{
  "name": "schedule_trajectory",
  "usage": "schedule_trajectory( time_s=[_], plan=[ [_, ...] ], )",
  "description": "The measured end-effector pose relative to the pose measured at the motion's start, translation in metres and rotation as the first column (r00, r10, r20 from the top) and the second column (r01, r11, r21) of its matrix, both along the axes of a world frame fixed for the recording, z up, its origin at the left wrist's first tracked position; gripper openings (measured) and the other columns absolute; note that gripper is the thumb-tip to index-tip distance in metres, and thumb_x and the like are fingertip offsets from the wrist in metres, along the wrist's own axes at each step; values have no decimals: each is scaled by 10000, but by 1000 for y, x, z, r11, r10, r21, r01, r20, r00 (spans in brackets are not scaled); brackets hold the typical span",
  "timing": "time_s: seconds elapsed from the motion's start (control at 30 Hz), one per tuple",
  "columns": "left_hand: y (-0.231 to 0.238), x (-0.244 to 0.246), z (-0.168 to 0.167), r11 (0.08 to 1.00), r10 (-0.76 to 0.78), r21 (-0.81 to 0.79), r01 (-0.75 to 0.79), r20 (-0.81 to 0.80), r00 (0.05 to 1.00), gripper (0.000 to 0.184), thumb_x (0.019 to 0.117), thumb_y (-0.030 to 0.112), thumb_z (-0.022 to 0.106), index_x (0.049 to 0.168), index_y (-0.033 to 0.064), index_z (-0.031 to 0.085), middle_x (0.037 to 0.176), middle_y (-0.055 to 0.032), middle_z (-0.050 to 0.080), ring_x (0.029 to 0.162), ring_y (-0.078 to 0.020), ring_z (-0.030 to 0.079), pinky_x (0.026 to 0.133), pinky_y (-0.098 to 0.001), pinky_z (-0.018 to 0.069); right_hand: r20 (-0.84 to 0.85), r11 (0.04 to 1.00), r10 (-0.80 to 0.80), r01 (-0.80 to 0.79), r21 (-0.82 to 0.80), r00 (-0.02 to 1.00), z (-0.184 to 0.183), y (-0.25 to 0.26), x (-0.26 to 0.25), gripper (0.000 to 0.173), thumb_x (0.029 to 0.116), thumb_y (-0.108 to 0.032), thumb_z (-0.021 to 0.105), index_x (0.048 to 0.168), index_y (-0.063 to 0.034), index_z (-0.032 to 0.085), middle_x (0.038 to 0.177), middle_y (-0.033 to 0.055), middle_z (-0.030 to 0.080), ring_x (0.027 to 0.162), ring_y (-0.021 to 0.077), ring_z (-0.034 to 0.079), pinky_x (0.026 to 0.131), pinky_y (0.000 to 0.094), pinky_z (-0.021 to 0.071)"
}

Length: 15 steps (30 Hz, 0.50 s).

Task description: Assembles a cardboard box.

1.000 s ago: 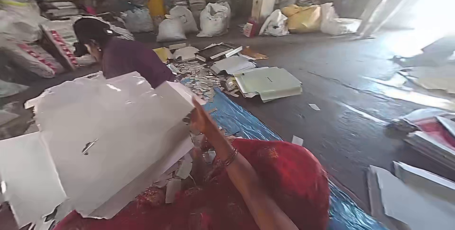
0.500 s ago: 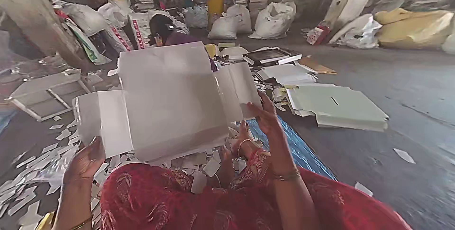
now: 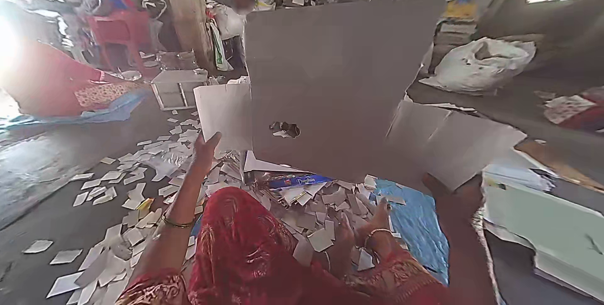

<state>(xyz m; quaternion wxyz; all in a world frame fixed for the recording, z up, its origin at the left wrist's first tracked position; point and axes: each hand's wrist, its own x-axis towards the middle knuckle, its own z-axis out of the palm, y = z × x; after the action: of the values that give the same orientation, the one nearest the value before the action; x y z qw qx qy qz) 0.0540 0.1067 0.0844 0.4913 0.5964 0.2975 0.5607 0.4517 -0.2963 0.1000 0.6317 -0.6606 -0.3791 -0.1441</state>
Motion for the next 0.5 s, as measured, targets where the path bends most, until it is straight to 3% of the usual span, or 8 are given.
schedule_trajectory(
  time_s=[0.07, 0.13, 0.2, 0.27, 0.37, 0.43, 0.5],
  plan=[
    [1, 0, 0, 1000, 27, -8, -27, 46, 999, 569, 1015, 178, 623, 1521, 65, 388, 1461, -125, 537, 1304, -173, 556, 1098, -393, 474, 27, 993, 106, -105, -46, 994, -4, -2, 3, 891, 841, -225, 810, 1453, 168, 296, 1341, 231, 586, 1236, 143, 615, 1067, 278, 506],
    [-2, -1, 4, 999, 33, -20, -31, 72, 997, 567, 1012, 174, 630, 1517, 73, 392, 1458, -117, 540, 1303, -177, 558, 1098, -398, 474, -32, 966, 115, -119, -229, 993, 6, -8, -4, 849, 785, -263, 865, 1406, 114, 424, 1280, 177, 651, 1180, 153, 649, 1048, 334, 528],
    [-11, -2, 5, 1000, 4, -10, -4, 48, 999, 571, 1014, 201, 634, 1519, 82, 395, 1461, -107, 543, 1305, -177, 558, 1102, -409, 473, -106, 933, 152, -178, -312, 983, 7, -13, -7, 948, 745, -335, 897, 1433, 81, 394, 1299, 148, 638, 1193, 148, 639, 1066, 344, 519],
    [-18, -5, 10, 998, -55, 18, 55, 25, 998, 550, 1014, 213, 621, 1506, 100, 402, 1423, -77, 564, 1259, -147, 581, 1070, -386, 498, -188, 961, 128, -169, -219, 974, 2, -9, -15, 928, 685, -263, 924, 1392, 80, 431, 1247, 137, 658, 1129, 131, 661, 1012, 328, 549],
    [-17, -17, 22, 986, -165, -14, 167, 101, 981, 467, 996, 243, 636, 1427, 157, 476, 1252, -3, 663, 1090, -113, 670, 923, -354, 590, -226, 985, 150, -165, -49, 963, 3, -4, -20, 792, 714, -177, 871, 1352, 42, 456, 1164, 45, 669, 1053, 72, 673, 935, 289, 586],
    [-9, -29, 25, 947, -297, -54, 315, 217, 930, 424, 1071, 374, 489, 1462, 216, 441, 1273, 12, 653, 1100, -122, 669, 909, -353, 593, -184, 965, 261, -254, 60, 948, 9, -8, -19, 697, 768, -187, 840, 1326, -7, 463, 1134, -23, 684, 1042, 67, 687, 931, 303, 602],
    [-6, -35, 23, 889, -428, 0, 457, 350, 833, 541, 1080, 568, 245, 1540, 320, 385, 1387, 33, 621, 1153, -136, 665, 910, -355, 592, -199, 936, 342, -316, 154, 918, 15, -13, -22, 596, 808, -177, 814, 1295, -69, 488, 1102, -56, 703, 1021, 82, 700, 926, 324, 608]
  ],
)
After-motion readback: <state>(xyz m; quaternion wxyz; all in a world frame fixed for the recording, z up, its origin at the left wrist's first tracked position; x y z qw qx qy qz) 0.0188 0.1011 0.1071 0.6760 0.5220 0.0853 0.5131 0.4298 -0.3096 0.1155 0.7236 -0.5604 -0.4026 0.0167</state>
